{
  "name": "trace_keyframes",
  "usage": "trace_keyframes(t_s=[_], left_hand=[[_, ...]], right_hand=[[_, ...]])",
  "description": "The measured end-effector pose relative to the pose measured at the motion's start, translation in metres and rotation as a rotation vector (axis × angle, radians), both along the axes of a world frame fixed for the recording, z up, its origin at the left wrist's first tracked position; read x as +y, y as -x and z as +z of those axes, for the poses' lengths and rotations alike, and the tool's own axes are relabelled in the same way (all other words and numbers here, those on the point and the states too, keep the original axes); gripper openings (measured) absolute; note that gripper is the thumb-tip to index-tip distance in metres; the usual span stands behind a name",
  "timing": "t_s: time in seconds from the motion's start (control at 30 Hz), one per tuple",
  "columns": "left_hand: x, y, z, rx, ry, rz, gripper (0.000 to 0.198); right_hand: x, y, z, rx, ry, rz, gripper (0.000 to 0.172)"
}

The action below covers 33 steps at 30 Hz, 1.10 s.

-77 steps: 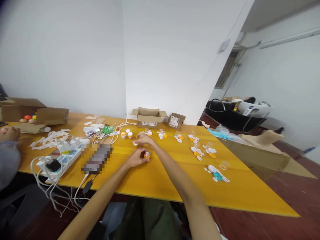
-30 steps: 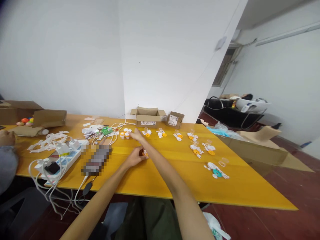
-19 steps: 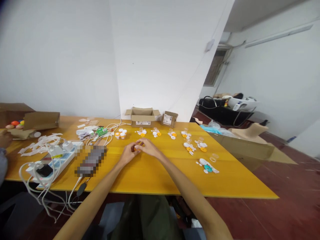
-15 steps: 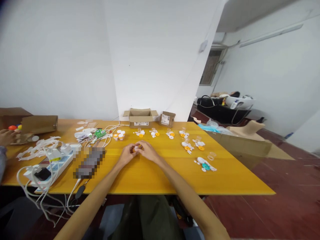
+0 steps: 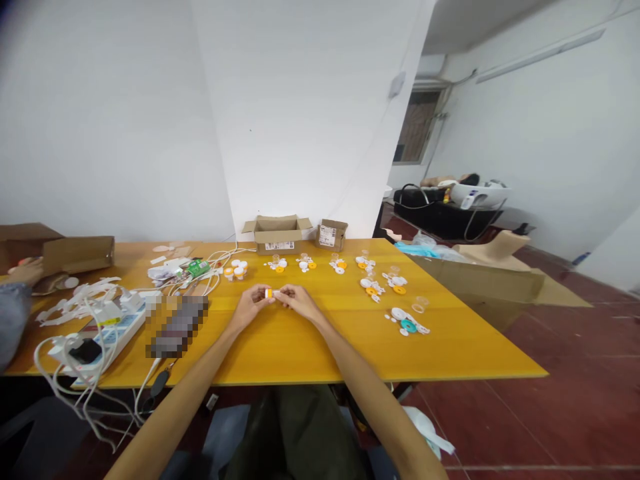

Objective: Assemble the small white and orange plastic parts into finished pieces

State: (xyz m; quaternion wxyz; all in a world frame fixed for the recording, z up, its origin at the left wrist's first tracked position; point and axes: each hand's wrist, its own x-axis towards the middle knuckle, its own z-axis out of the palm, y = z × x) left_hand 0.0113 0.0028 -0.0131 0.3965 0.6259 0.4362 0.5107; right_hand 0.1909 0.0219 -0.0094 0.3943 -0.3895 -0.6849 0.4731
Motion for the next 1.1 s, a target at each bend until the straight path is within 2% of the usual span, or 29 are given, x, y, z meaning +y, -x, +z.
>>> trace_keyframes(t_s=[0.43,0.53,0.63,1.1], left_hand=[[-0.0038,0.0017,0.0032,-0.032,0.041,-0.065,0.046],[-0.0041,0.0027,0.0042,-0.028,0.033,-0.035,0.047],[-0.0026,0.0034,0.0035,-0.052,0.032,0.003,0.047],[-0.0043,0.0039,0.0045,-0.077,0.027,-0.026,0.037]], right_hand=[[-0.0049,0.0012,0.0048,-0.021,0.015,-0.006,0.036],[-0.0037,0.0011,0.0028,0.019,0.033,-0.023,0.034],[-0.0041,0.0015,0.001,0.075,0.03,-0.047,0.034],[-0.0076,0.0036,0.0032,0.092,0.079,-0.059,0.034]])
